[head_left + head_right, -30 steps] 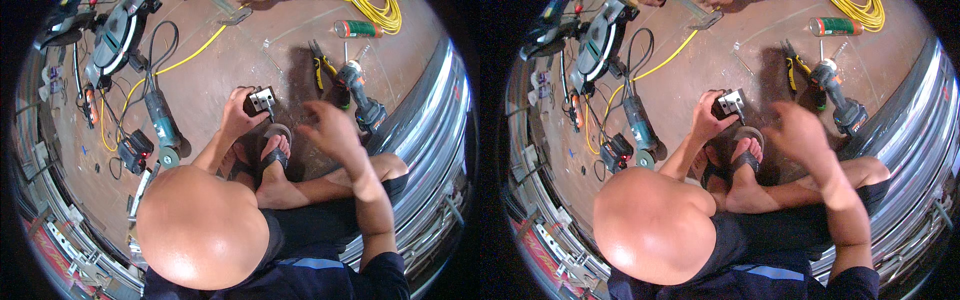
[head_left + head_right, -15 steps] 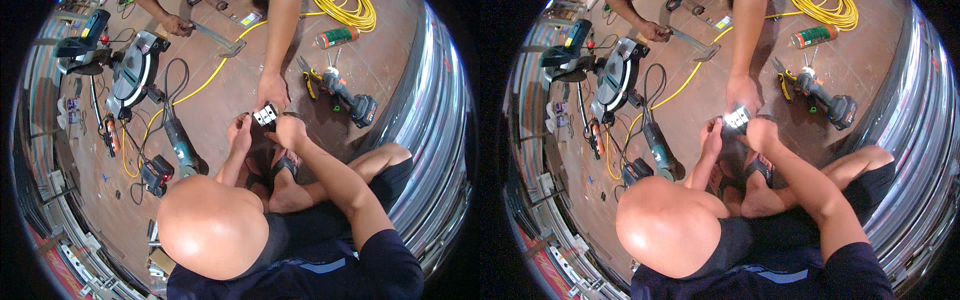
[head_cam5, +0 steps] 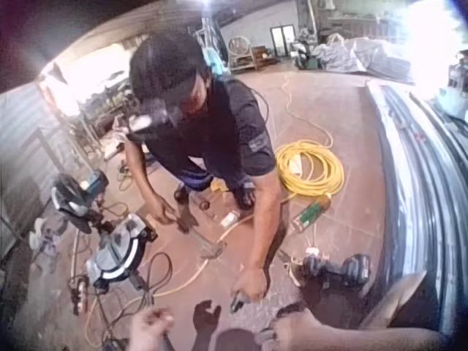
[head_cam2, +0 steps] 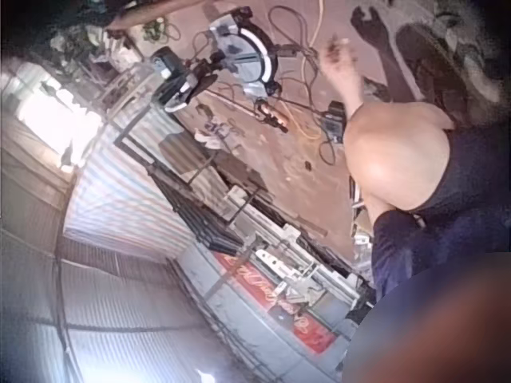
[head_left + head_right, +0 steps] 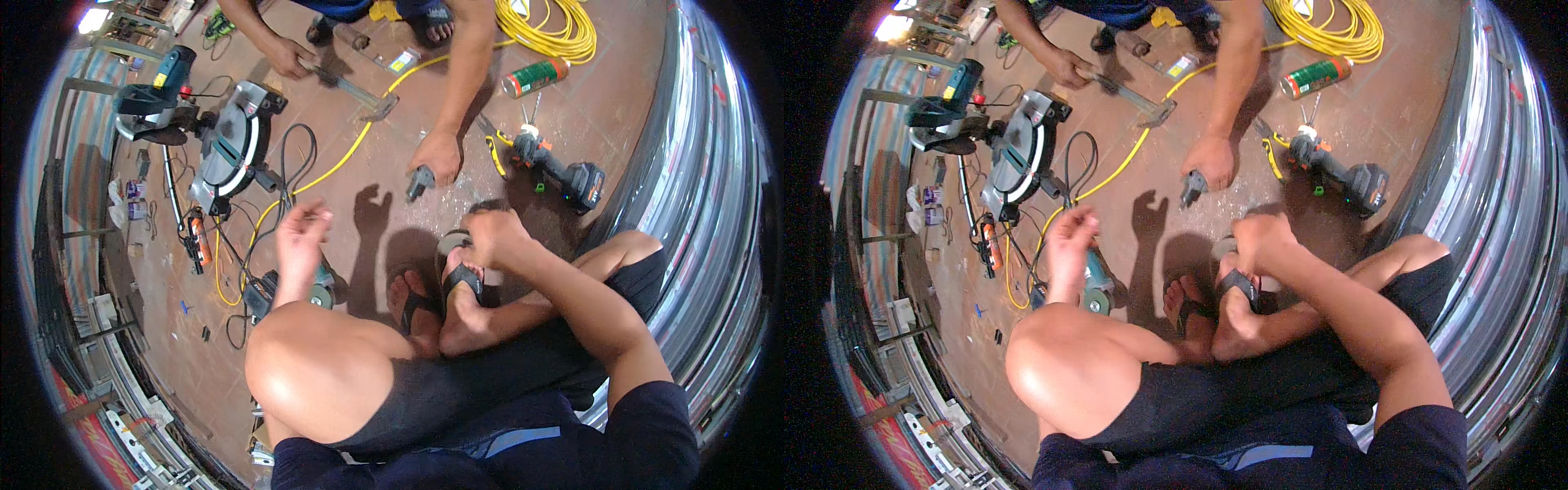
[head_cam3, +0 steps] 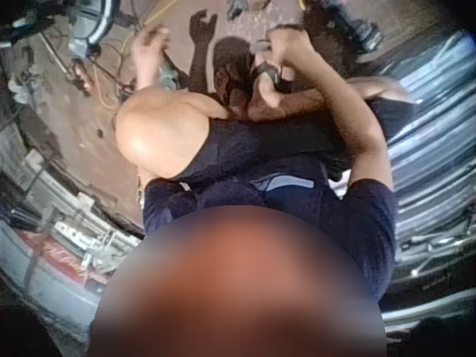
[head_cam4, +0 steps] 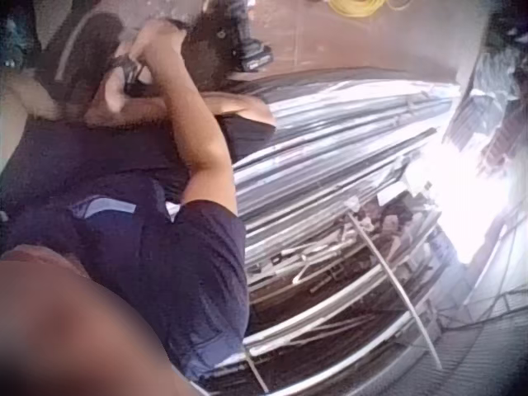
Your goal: The person sits on the floor and uses a cordless drill to fasten a metal pin into a small metal bracket. They repeatedly insert the pin, drill it, and inspect the fit, occasionally using a spray can on the assembly. A second person is visible nearby working on a similar part.
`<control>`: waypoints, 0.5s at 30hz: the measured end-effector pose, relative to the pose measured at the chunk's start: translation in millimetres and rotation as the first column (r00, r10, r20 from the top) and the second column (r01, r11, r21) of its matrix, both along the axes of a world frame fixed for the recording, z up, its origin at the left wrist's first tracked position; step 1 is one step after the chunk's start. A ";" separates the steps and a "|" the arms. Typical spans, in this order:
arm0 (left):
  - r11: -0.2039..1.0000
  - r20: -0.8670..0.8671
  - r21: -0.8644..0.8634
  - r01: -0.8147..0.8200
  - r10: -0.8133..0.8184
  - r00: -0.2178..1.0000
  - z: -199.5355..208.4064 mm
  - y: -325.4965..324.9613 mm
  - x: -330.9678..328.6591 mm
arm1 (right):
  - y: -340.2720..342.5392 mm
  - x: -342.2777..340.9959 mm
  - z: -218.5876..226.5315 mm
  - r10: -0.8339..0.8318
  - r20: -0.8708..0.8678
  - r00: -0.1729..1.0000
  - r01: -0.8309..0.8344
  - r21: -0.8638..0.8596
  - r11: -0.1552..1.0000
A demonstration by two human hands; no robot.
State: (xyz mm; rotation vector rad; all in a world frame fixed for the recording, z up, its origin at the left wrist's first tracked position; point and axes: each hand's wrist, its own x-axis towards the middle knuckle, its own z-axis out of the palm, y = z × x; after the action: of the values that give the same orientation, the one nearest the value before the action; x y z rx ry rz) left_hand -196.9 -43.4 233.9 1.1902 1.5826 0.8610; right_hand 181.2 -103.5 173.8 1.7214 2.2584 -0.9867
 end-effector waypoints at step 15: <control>-0.023 -0.480 -0.387 0.922 -0.849 -0.222 294.7 -80.1 141.5 | -8.1 25.7 8.8 0.056 -0.229 0.972 -0.078 -0.087 0.993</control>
State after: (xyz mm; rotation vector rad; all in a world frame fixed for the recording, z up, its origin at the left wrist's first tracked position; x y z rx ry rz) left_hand -55.4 -123.5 528.6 2.3847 0.4923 -0.6268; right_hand 206.9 -111.7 182.7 1.5536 2.3415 -1.3124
